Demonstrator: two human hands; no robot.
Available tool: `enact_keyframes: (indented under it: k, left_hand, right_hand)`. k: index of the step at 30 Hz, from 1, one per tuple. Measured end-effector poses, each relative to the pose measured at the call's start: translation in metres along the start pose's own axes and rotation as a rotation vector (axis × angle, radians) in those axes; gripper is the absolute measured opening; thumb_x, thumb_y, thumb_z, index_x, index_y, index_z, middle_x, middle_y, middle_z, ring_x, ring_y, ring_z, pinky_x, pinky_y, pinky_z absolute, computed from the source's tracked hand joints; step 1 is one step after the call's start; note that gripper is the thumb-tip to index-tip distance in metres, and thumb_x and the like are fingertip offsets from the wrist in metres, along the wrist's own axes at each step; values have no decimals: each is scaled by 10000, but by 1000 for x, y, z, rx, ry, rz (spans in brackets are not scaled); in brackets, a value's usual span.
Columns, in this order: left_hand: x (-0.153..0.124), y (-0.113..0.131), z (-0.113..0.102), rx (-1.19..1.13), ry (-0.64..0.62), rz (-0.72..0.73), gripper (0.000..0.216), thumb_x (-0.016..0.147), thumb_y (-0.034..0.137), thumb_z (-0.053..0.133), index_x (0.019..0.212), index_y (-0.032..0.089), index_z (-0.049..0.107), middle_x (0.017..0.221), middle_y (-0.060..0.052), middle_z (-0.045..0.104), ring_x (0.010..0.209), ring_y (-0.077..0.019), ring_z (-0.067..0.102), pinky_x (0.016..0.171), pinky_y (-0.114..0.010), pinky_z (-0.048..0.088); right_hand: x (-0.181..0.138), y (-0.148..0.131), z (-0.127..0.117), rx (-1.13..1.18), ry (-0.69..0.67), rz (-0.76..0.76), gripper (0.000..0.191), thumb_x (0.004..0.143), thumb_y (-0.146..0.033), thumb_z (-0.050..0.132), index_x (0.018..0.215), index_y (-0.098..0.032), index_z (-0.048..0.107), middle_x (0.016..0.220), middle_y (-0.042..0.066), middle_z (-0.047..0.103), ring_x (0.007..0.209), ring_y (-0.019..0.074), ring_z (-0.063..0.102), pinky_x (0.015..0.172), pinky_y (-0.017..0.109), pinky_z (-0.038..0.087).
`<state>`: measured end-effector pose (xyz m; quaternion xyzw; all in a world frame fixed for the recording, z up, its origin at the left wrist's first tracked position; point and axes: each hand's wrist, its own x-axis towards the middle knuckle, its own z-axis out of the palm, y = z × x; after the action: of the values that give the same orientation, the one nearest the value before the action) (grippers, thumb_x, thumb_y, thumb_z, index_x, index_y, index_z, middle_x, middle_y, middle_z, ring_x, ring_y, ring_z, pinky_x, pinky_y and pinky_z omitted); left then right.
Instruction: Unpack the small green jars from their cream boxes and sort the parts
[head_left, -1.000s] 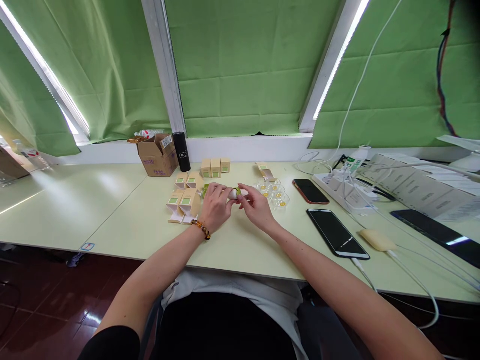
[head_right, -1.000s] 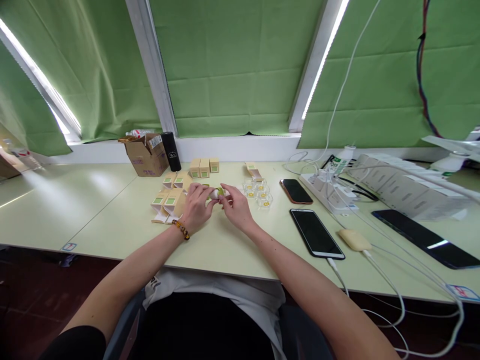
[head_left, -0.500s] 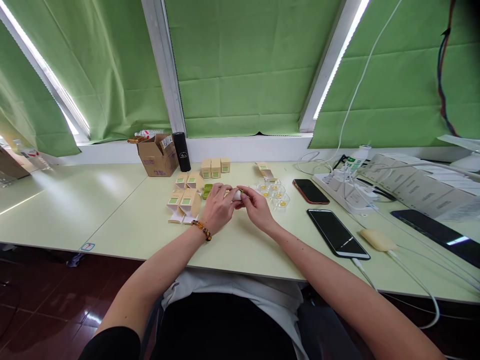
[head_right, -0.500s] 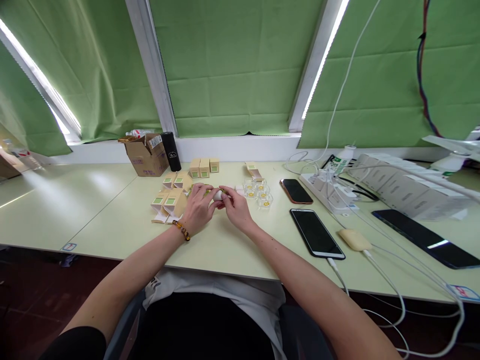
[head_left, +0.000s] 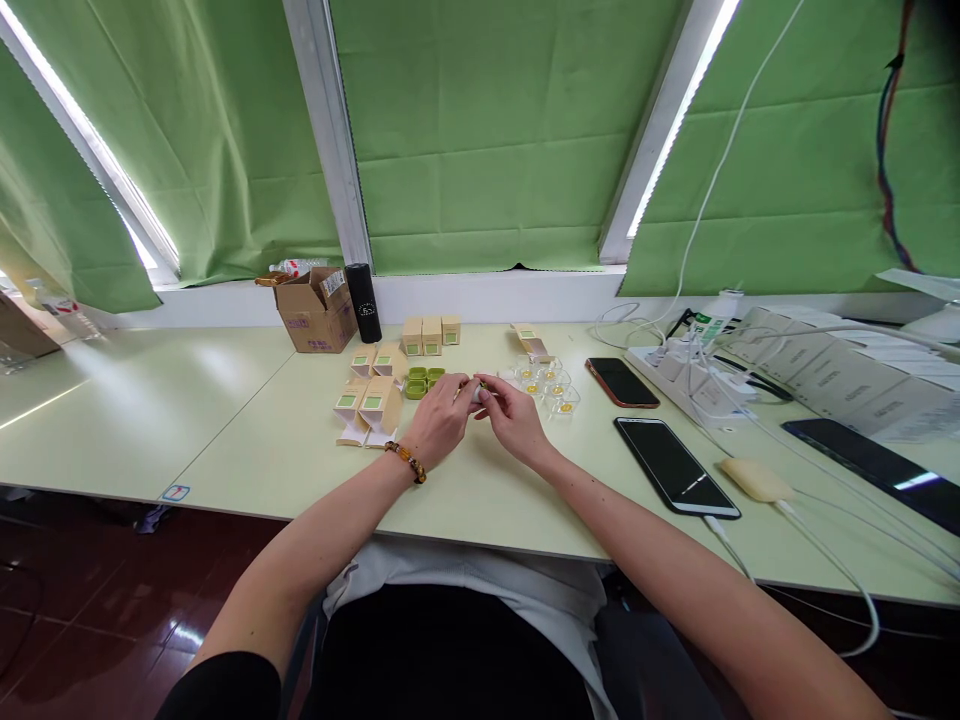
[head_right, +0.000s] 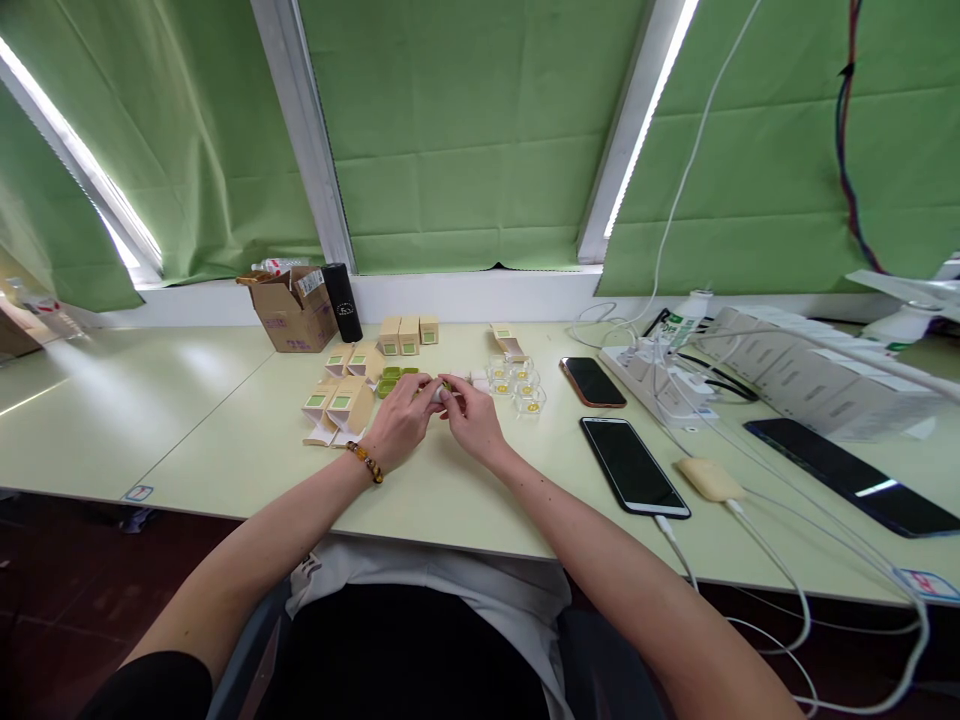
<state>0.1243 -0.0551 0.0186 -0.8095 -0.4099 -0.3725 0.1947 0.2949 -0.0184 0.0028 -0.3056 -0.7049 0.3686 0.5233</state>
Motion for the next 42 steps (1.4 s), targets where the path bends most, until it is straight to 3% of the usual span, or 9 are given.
enact_keyframes:
  k: [4, 11, 21, 24, 27, 29, 32, 38, 42]
  left_hand:
    - [-1, -1, 0, -55, -5, -12, 350, 1059, 178, 497, 1400, 158, 572, 1208, -158, 628, 1145, -266, 626, 967, -430, 580]
    - [1, 6, 0, -39, -14, 16, 280, 1073, 170, 422, 1298, 130, 583, 1194, -173, 625, 1101, -268, 606, 948, -447, 570]
    - [1, 6, 0, -33, -37, -44, 315, 1016, 111, 450, 1308, 133, 567, 1214, -180, 610, 1129, -287, 597, 965, -455, 556]
    - [0, 2, -1, -92, 4, -90, 335, 1011, 119, 480, 1337, 137, 554, 1235, -182, 603, 1166, -288, 599, 992, -461, 557]
    - [0, -4, -1, -161, 26, -105, 354, 1000, 109, 509, 1349, 149, 549, 1247, -173, 602, 1194, -278, 603, 1020, -458, 556]
    - [0, -7, 0, -197, 32, -103, 362, 991, 97, 521, 1348, 152, 550, 1249, -169, 604, 1203, -268, 604, 1029, -444, 556]
    - [1, -7, 0, -240, 54, -131, 364, 980, 80, 525, 1335, 159, 556, 1246, -164, 614, 1206, -254, 608, 1037, -431, 558]
    - [4, -10, -1, -433, 191, -286, 261, 1021, 201, 540, 1271, 176, 608, 1253, -158, 627, 1182, -245, 635, 1000, -417, 583]
    - [10, -22, 4, -877, 315, -615, 267, 1017, 342, 620, 1237, 193, 637, 1288, -144, 661, 1173, -226, 667, 1017, -391, 592]
  right_hand:
    - [-1, -6, 1, -48, -1, -18, 446, 1015, -556, 553, 1266, -212, 687, 913, 60, 788, 752, 228, 793, 772, 414, 687]
    - [1, -10, 2, -237, 37, -57, 336, 989, -372, 540, 1207, -217, 744, 985, 80, 802, 787, 222, 759, 752, 375, 653]
    - [3, -11, 2, -144, -33, 27, 369, 1034, -398, 460, 1209, -238, 744, 765, 27, 739, 676, 207, 707, 726, 381, 619]
    - [4, -11, -4, -74, -91, -14, 383, 1001, -434, 561, 1301, -234, 692, 1014, 75, 760, 734, 196, 707, 788, 405, 630]
    - [6, -10, -10, -112, -105, -124, 456, 889, -368, 721, 1326, -245, 673, 1341, 128, 656, 790, 181, 678, 833, 426, 634]
    - [7, -11, -11, -174, -74, -166, 418, 868, -322, 722, 1278, -245, 694, 1363, 129, 635, 755, 168, 644, 810, 428, 631]
    - [8, -13, -9, -230, -42, -183, 351, 889, -307, 684, 1234, -249, 711, 1236, 108, 690, 737, 176, 629, 786, 423, 624]
    - [11, -6, -12, -177, 24, -108, 383, 861, -340, 707, 1231, -243, 710, 1166, 102, 723, 817, 212, 674, 812, 431, 633]
    - [14, 3, -19, -117, 63, -19, 439, 818, -347, 737, 1236, -217, 704, 1077, 89, 756, 807, 207, 680, 810, 429, 639]
